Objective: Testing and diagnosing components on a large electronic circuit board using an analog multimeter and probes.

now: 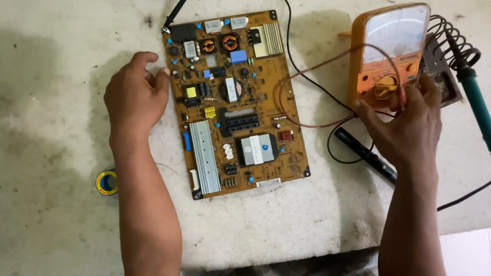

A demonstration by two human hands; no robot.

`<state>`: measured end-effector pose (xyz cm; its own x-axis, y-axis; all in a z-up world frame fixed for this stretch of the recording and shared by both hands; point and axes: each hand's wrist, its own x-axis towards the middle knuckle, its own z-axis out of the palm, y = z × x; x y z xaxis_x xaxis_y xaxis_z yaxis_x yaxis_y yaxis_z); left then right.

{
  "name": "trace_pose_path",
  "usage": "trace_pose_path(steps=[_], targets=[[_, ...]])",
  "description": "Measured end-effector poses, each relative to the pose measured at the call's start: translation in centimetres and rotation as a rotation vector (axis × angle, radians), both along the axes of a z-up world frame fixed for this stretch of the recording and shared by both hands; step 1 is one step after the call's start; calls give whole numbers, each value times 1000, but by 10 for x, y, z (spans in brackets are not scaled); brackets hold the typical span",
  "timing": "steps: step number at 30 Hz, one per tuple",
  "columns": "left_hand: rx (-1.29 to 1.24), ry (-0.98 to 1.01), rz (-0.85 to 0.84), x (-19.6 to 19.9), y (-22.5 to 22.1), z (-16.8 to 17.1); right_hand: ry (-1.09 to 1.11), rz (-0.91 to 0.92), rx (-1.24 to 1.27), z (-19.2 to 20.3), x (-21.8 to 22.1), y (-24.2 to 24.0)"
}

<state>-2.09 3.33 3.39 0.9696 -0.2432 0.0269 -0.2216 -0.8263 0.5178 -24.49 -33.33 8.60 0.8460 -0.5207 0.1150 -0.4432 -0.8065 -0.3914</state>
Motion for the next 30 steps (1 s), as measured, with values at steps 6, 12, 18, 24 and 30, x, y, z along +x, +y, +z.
trace_pose_path(steps=[6,12,18,24,30], targets=[[30,-110,-16,0,1,-11,-331,-29,-108,-45,12,11],[26,-113,-16,1,1,-13,-375,-66,-218,-80,52,-8],[20,-97,-11,1,1,-12,-316,-115,-182,-66,62,-4],[2,-109,-16,1,2,-13,-248,-164,-180,-55,41,13],[-6,-116,-19,-1,1,-9,-147,-166,-119,-27,18,27]])
